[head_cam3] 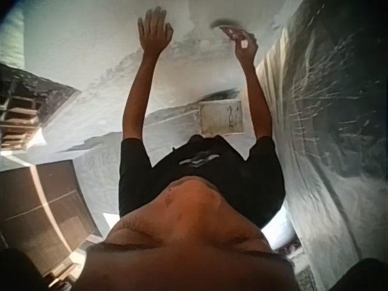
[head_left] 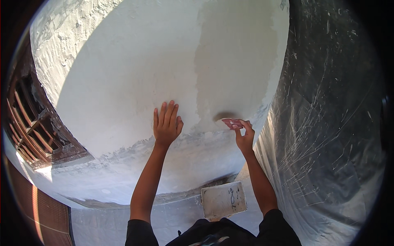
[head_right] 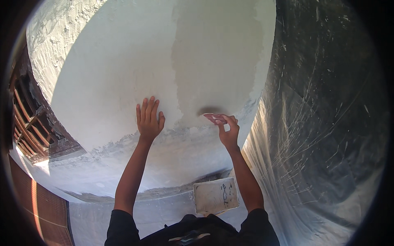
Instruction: The person applies wall putty to a surface with a putty knife, preparing the surface for painting.
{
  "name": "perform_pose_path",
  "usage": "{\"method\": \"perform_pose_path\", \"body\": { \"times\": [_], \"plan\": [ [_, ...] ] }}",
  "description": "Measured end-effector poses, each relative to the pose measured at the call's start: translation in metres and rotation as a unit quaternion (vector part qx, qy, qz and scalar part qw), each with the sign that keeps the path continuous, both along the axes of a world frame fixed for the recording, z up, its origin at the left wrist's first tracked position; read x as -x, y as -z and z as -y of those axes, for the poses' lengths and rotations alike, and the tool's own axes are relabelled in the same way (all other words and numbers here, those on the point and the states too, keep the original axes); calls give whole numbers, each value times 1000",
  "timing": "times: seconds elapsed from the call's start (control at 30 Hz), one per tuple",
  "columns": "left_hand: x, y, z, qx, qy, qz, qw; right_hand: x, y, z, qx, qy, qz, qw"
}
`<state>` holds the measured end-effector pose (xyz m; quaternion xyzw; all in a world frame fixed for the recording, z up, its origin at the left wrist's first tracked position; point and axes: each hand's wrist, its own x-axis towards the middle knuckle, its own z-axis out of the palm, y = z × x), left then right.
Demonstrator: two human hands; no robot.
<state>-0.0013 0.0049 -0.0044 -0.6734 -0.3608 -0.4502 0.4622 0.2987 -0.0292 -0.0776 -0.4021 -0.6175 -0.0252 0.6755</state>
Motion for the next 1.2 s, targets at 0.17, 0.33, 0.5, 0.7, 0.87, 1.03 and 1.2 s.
{"method": "perform_pose_path", "body": {
  "times": [0.17,0.33,0.5,0.7,0.87,1.03,1.2],
  "plan": [
    [2,1,0,0,-4,-3,1000,23,-7,1,-4,-13,162,987],
    [1,0,2,2,-8,-4,1000,6,-22,-5,3,-14,-231,973],
    [-3,0,0,1,-4,-2,1000,24,14,1,22,2,19,1000],
    [-2,-1,2,-1,-18,12,1000,22,22,-8,73,29,-211,974],
    [-2,0,1,0,-4,3,1000,27,36,-7,45,-89,-249,963],
    [0,0,1,-1,-11,8,1000,35,51,-8,69,7,-140,988],
    [-3,1,1,-3,-16,11,1000,28,52,-7,49,-63,-246,966]
  ]
}}
